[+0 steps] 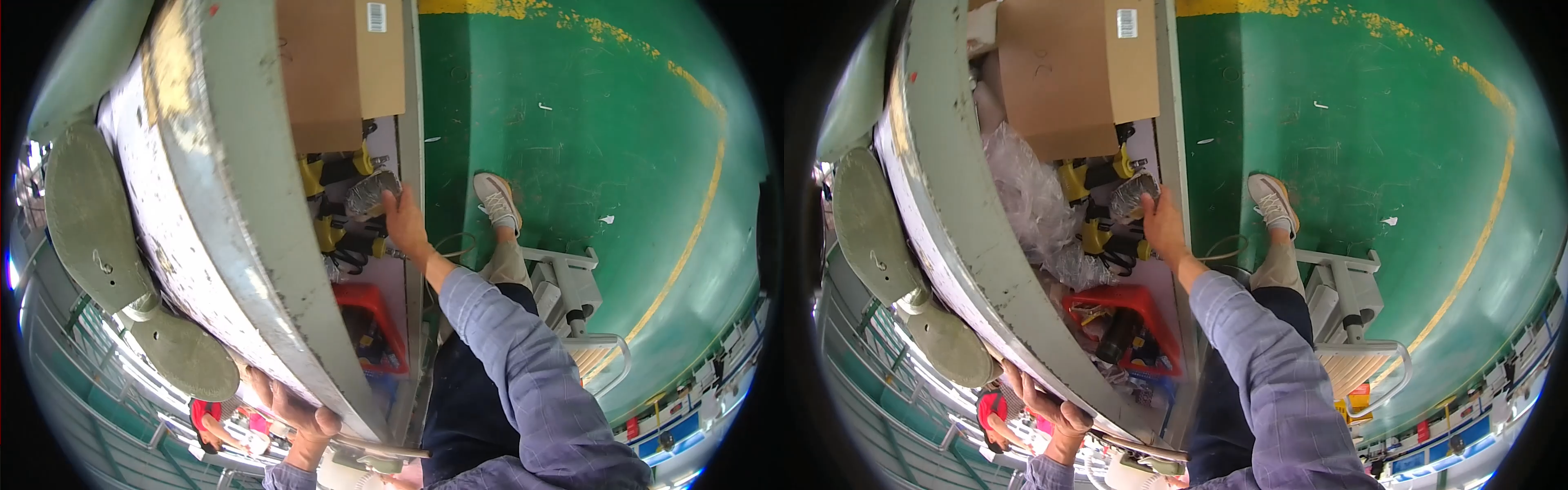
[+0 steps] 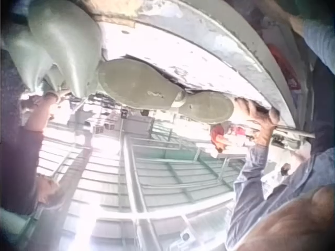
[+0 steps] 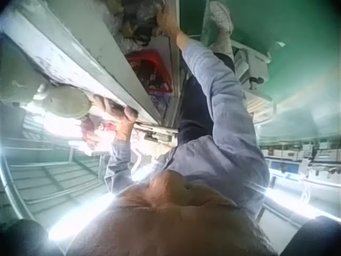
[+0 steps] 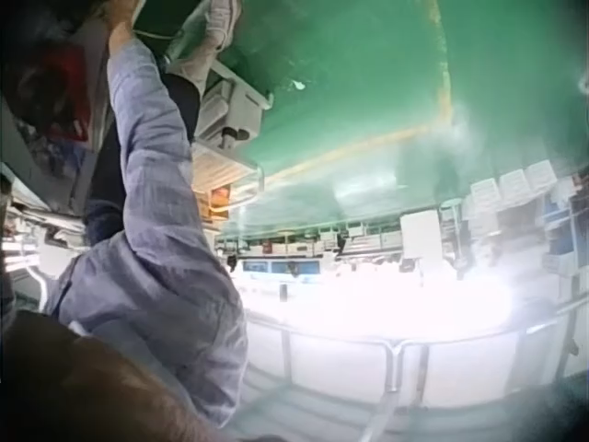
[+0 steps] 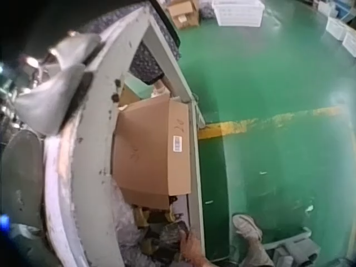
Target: Tying cords on shoe lasts and stapling insoles to the lasts as part of the footwear assembly process.
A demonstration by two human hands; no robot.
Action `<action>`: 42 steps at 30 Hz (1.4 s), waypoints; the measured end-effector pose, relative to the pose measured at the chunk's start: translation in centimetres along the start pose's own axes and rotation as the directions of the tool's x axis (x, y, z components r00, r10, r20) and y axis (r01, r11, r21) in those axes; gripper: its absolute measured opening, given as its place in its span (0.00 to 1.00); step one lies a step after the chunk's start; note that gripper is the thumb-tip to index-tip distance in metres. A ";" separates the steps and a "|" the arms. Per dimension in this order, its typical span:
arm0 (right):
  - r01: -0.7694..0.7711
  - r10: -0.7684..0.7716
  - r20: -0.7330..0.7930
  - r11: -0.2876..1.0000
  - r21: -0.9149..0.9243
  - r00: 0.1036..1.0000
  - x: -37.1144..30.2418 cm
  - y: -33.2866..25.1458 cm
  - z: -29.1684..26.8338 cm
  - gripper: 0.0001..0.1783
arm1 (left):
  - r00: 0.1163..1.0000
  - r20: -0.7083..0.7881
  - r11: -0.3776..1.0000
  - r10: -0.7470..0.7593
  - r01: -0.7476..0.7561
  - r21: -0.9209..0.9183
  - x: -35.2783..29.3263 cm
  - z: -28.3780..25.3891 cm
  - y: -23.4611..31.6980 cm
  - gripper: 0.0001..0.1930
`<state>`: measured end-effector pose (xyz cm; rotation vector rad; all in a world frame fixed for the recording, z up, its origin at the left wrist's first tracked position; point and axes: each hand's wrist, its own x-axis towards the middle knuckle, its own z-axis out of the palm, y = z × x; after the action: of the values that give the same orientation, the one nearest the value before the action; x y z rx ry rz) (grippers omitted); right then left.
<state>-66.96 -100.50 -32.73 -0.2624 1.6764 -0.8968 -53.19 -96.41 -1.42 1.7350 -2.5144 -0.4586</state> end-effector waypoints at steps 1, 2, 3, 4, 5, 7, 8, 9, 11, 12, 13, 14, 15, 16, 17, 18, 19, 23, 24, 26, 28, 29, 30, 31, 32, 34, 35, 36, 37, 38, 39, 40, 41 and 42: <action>0.002 -0.002 0.019 1.000 -0.005 1.000 -0.4 -0.2 0.9 0.15 | 1.000 -0.007 1.000 -0.017 0.017 0.009 -0.2 -0.1 -0.1 0.37; -0.013 0.010 -0.016 0.985 -0.172 1.000 -1.1 -0.7 1.7 0.16 | 1.000 -0.008 1.000 -0.004 0.004 0.008 -0.4 -0.4 -0.2 0.38; -0.025 0.007 -0.056 0.941 -0.337 0.998 -1.6 -1.0 2.5 0.19 | 1.000 -0.015 1.000 0.011 -0.011 0.002 -0.6 -0.5 -0.3 0.38; -0.025 -0.037 -0.165 0.935 -0.354 0.986 -1.3 0.5 2.8 0.17 | 1.000 0.005 1.000 -0.003 0.003 0.011 -0.4 -0.2 0.2 0.38; -0.008 -0.060 -0.170 0.929 -0.371 0.984 -0.5 2.6 2.8 0.17 | 1.000 -0.006 1.000 0.017 -0.017 0.012 -0.4 0.2 0.2 0.37; 0.067 -0.052 0.045 0.893 -0.445 0.998 -0.3 4.9 2.8 0.17 | 0.998 -0.037 0.998 0.051 -0.053 -0.042 -0.1 0.7 0.2 0.37; 0.161 -0.019 0.201 0.672 -0.723 0.979 0.2 4.7 2.3 0.17 | 0.994 -0.079 0.995 0.077 -0.082 -0.058 0.0 1.1 -0.1 0.36; 0.314 0.065 0.361 0.370 -0.874 0.930 -0.3 3.2 2.4 0.16 | 0.990 -0.119 0.996 0.075 -0.080 -0.041 -0.3 0.6 -0.5 0.34; 0.379 0.047 0.424 0.371 -0.848 0.904 -1.3 1.8 0.2 0.16 | 0.992 -0.116 0.998 0.042 -0.046 -0.034 -0.1 0.8 -0.2 0.33; 0.380 0.031 0.423 0.387 -0.840 0.905 -1.9 1.3 -2.5 0.16 | 0.994 -0.102 0.999 0.037 -0.041 -0.031 0.4 1.0 0.2 0.32; 0.388 0.012 0.432 0.418 -0.821 0.902 -3.5 0.6 -4.1 0.16 | 0.998 -0.064 0.998 -0.026 0.022 -0.063 0.8 0.4 0.5 0.32; 0.396 -0.004 0.441 0.447 -0.802 0.898 -5.1 -0.2 -5.7 0.16 | 0.997 -0.058 0.997 -0.043 0.039 -0.060 0.7 -0.1 0.5 0.32; 0.391 -0.029 0.428 0.464 -0.795 0.903 -5.7 -1.6 -7.5 0.16 | 0.997 -0.062 0.996 -0.045 0.040 -0.081 0.8 0.1 0.6 0.32; 0.390 -0.052 0.421 0.489 -0.780 0.906 -6.1 -3.3 -7.9 0.16 | 0.997 -0.059 0.993 -0.052 0.045 -0.113 0.9 0.1 0.5 0.33; 0.394 -0.071 0.420 0.517 -0.760 0.905 -6.9 -4.8 -8.0 0.17 | 0.996 -0.056 0.989 -0.062 0.054 -0.139 0.9 0.2 0.5 0.33; 0.400 -0.086 0.426 0.547 -0.735 0.901 -8.9 -5.5 -9.0 0.17 | 0.995 -0.069 0.982 -0.065 0.051 -0.181 1.0 0.2 0.5 0.31; 0.402 -0.102 0.425 0.575 -0.712 0.899 -10.2 -6.7 -9.6 0.17 | 0.997 -0.063 0.975 -0.055 0.040 -0.217 1.4 0.2 0.7 0.30; 0.489 -0.272 0.443 0.710 -0.507 0.854 -16.2 -9.5 -14.4 0.14 | 0.987 -0.127 0.960 -0.097 0.059 -0.274 1.1 -0.6 0.7 0.25; 0.432 -0.074 0.504 0.631 -0.644 0.860 -18.7 -10.9 -15.9 0.11 | 0.985 -0.154 0.958 -0.081 0.034 -0.285 0.6 -0.3 0.5 0.23; 0.679 -0.247 0.694 0.575 -0.456 0.676 -24.6 -13.5 -15.7 0.06 | 0.956 -0.269 0.950 -0.122 0.033 -0.311 0.9 2.0 0.6 0.21; 0.858 -0.237 0.899 0.458 -0.230 0.368 -29.0 -15.1 -14.0 0.03 | 0.917 -0.371 0.942 -0.146 0.015 -0.334 0.7 1.8 0.8 0.19; 0.854 -0.142 0.929 0.460 -0.243 0.341 -31.3 -15.2 -12.7 0.09 | 0.892 -0.394 0.920 -0.222 0.058 -0.387 0.4 1.1 1.0 0.18; 0.934 -0.214 0.969 0.356 -0.043 0.126 -32.6 -14.7 -10.8 0.17 | 0.864 -0.411 0.892 -0.293 0.091 -0.444 -0.1 0.3 1.1 0.16; 0.966 -0.132 0.989 0.258 -0.027 0.063 -34.1 -14.5 -9.1 0.25 | 0.845 -0.437 0.890 -0.309 0.095 -0.446 -1.5 -0.8 0.7 0.16; 0.993 -0.050 0.999 0.117 -0.015 0.021 -35.3 -13.9 -8.0 0.32 | 0.765 -0.417 0.843 -0.490 0.293 -0.452 -3.7 -2.3 -0.3 0.19; 1.000 0.049 0.999 -0.025 0.019 -0.017 -36.8 -11.8 -5.3 0.35 | 0.520 -0.355 0.629 -0.777 0.622 -0.466 -8.6 -3.4 -2.5 0.22; 0.995 0.104 0.994 -0.094 0.033 -0.024 -37.5 -11.2 -4.4 0.35 | 0.369 -0.311 0.480 -0.876 0.740 -0.471 -11.1 -3.0 -3.7 0.23; 0.992 0.106 0.994 -0.117 0.038 -0.026 -37.6 -10.5 -3.9 0.35 | 0.274 -0.367 0.411 -0.889 0.829 -0.379 -13.6 -3.2 -4.7 0.25; 0.993 0.072 0.997 -0.114 0.013 -0.005 -37.7 -9.9 -3.7 0.33 | 0.180 -0.427 0.322 -0.886 0.902 -0.288 -15.7 -3.4 -5.5 0.27; 0.994 0.038 0.999 -0.110 -0.013 0.017 -37.6 -9.5 -3.5 0.31 | 0.175 -0.430 0.326 -0.886 0.894 -0.307 -16.9 -3.1 -6.3 0.27; 0.996 0.020 0.999 -0.091 -0.025 0.027 -38.2 -9.2 -3.5 0.30 | 0.126 -0.352 0.248 -0.928 0.912 -0.327 -18.9 -2.7 -6.6 0.28; 0.993 -0.007 0.999 -0.109 -0.053 0.053 -38.2 -9.7 -3.4 0.30 | 0.067 -0.268 0.160 -0.961 0.926 -0.343 -20.6 -2.0 -6.9 0.30; 0.989 -0.031 0.997 -0.125 -0.080 0.077 -37.8 -10.7 -3.2 0.29 | 0.036 -0.262 0.131 -0.964 0.927 -0.353 -21.6 -1.0 -7.1 0.30; 0.987 -0.038 0.994 -0.120 -0.106 0.102 -37.7 -11.6 -2.9 0.28 | 0.104 -0.303 0.229 -0.947 0.882 -0.413 -22.4 -0.1 -7.6 0.29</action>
<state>-60.90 -84.58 2.95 -2.3444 0.6827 -0.1178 -38.04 -78.26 -0.64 2.7082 -0.6788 -0.0943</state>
